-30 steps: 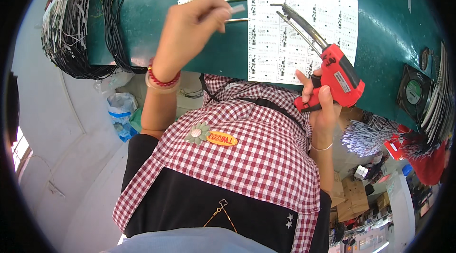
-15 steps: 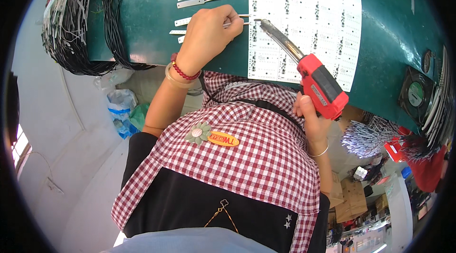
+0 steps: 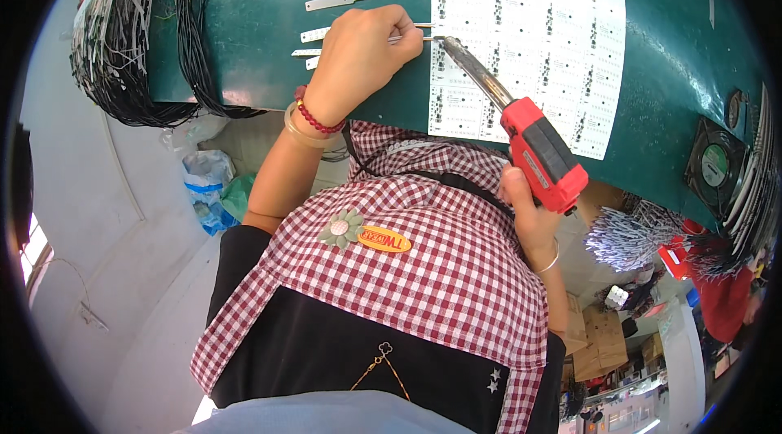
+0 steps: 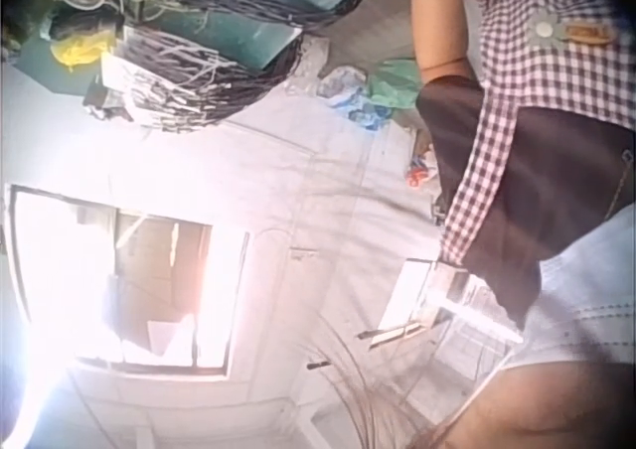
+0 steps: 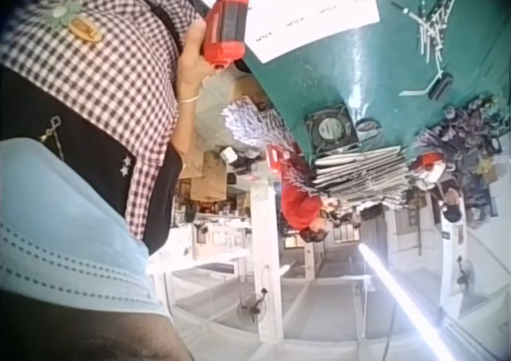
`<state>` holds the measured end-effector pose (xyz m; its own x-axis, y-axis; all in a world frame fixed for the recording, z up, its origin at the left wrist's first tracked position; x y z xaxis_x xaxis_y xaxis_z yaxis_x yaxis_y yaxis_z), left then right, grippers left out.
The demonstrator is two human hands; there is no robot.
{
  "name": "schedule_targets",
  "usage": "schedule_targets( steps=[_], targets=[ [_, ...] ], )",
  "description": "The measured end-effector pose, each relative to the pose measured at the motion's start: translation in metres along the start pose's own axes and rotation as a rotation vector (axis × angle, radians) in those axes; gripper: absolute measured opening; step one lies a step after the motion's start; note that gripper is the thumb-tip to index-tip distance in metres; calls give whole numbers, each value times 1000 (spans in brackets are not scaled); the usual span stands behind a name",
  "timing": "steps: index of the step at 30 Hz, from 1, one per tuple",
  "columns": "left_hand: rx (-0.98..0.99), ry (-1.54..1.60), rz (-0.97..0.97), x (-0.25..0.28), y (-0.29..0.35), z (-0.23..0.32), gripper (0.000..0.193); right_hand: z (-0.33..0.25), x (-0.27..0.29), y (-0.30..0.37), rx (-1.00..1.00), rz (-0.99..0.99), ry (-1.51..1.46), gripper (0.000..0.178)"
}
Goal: Soldering wires to LED strip components on a factory assembly line.
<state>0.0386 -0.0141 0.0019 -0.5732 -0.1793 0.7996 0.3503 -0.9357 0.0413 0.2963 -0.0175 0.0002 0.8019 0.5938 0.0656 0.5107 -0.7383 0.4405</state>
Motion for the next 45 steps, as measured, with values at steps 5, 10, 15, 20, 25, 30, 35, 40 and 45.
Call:
schedule_targets(
  steps=[5,10,15,20,25,30,35,40,45],
  targets=[
    [-43,-25,-1,0,-2,1,18,-8,1,6,16,85,-143,28],
    [-69,1,-35,0,-3,2,17,0,1,7,-16,89,-119,28],
    [-77,-23,-28,0,-2,5,16,-2,-1,7,3,30,-26,28],
    [-74,-54,-25,0,-2,6,16,-11,-3,8,40,105,-105,31],
    [-73,-62,-13,4,2,6,15,-10,7,11,120,126,-328,34],
    [-155,93,194,37,5,12,8,-12,12,11,133,119,-335,36],
    [-253,232,215,54,18,24,7,-8,17,15,134,104,-321,37],
    [-145,293,-64,11,36,21,10,0,20,20,130,16,-256,38],
    [-22,8,-110,4,35,15,15,19,22,27,-21,44,-171,40]
  ],
)
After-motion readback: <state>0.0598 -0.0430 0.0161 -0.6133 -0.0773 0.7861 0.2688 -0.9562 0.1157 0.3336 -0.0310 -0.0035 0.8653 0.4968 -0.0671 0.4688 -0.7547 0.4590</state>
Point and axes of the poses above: each hand's wrist, its own y-axis away from the middle knuckle, its own x-axis out of the back of the hand, z = x × y, the point moved 7 cm from there along -y, towards the middle knuckle, and after that the axes turned 1 degree about -x, right-handed, at the moved point
